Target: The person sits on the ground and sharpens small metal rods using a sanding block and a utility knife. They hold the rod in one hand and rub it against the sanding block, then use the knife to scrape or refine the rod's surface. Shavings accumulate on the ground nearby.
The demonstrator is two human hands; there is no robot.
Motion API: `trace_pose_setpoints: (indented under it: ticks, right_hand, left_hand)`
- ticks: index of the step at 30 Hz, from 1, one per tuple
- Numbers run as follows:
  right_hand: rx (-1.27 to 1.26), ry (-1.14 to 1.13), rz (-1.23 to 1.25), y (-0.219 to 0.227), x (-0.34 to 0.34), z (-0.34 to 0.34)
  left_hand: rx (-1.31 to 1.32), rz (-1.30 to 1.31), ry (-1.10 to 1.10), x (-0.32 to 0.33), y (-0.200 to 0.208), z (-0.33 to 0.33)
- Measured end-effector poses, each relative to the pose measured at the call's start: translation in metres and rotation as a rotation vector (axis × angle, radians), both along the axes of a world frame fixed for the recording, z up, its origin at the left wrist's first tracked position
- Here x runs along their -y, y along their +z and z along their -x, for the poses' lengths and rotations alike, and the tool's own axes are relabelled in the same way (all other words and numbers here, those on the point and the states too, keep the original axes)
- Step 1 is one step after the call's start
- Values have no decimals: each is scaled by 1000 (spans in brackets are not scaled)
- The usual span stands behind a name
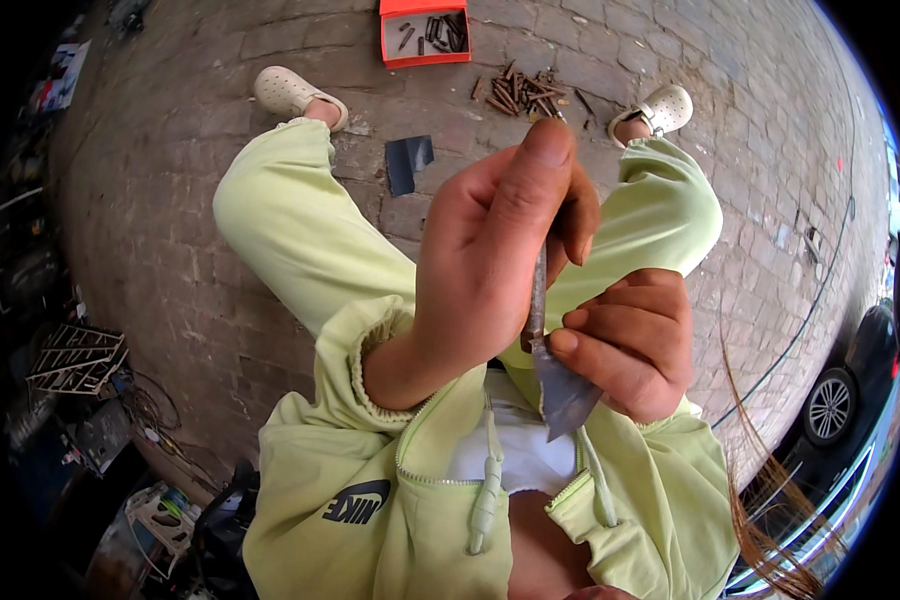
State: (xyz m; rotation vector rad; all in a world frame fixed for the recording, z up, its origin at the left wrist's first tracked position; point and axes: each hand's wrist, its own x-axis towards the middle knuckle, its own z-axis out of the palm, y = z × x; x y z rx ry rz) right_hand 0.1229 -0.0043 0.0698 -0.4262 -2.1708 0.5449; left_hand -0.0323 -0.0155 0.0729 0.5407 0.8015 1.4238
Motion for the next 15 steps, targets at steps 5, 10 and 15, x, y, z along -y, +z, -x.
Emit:
trace_pose_setpoints:
  ticks: [5, 10, 15]
  right_hand:
    - [-47, -44, 16, -1, 5, 6]
    - [-65, -33, -16, -2, 7, 4]
    - [-50, -72, -200, -3, 11, 3]
  left_hand:
    - [-181, 42, 83, 2, 12, -8]
    - [-204, 0, 99, 5, 13, -10]
    - [-187, -44, 81, 7, 13, -11]
